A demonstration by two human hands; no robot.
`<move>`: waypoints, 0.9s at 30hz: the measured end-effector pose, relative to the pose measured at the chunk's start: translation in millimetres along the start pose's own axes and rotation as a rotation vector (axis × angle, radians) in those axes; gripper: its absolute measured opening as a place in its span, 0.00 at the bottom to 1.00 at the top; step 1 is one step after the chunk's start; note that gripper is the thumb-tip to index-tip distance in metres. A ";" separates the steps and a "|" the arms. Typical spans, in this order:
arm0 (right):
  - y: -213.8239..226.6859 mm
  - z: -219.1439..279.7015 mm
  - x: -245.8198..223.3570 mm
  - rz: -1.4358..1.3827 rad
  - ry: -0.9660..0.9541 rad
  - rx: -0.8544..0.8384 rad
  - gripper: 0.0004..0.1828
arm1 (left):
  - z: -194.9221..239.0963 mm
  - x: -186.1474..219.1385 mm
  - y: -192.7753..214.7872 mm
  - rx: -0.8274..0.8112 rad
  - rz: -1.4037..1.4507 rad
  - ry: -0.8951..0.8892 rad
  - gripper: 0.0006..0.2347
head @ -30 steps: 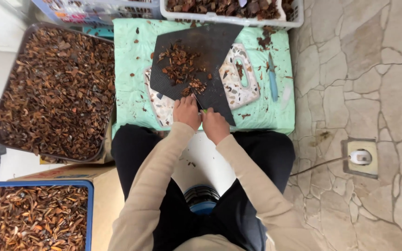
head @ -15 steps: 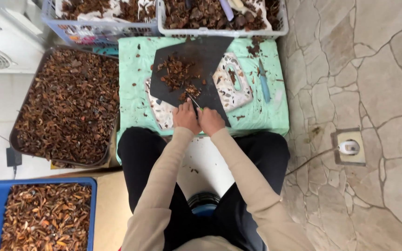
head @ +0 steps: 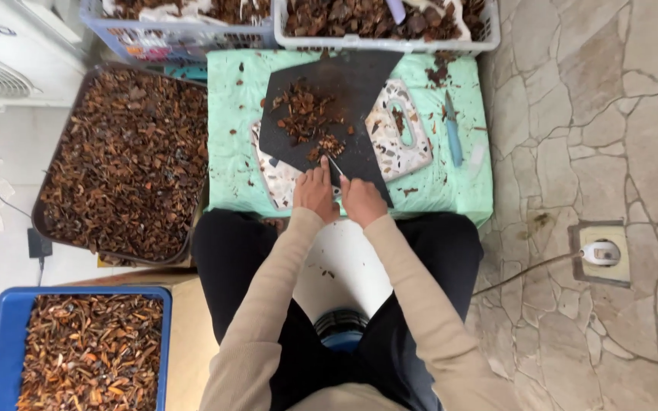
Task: The person sits on a stool and chops dried brown mushrooms on a black cutting board using a knife. They repeatedly gather the chopped pieces and continue chopping them into smaller bits, with several containers of mushrooms visible nearby.
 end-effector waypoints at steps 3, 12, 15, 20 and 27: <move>16.0 23.0 -18.2 -0.006 0.001 0.007 0.31 | 3.2 0.0 -2.9 -0.064 0.038 0.000 0.45; -5.3 9.8 -12.9 0.003 -0.060 0.104 0.31 | 1.9 2.8 -9.7 0.032 0.117 0.027 0.47; -0.8 9.1 -4.0 -0.080 -0.030 0.053 0.32 | 3.3 -6.7 -13.4 0.010 0.150 0.015 0.44; 23.9 39.7 -6.4 -0.096 -0.023 -0.022 0.32 | -3.6 -13.1 -1.4 -0.186 0.127 -0.014 0.41; 32.5 48.8 -17.4 0.037 -0.091 -0.005 0.32 | -1.9 -19.0 12.9 -0.288 0.188 -0.047 0.42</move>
Point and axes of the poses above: each hand's wrist, its own z-axis away from the middle knuckle, its own y-axis out of the back of the hand, x = y × z, the point moved 1 cm from there along -z, towards the middle knuckle, and after that the axes turned 7 degrees about -z, right-handed, at the moved point
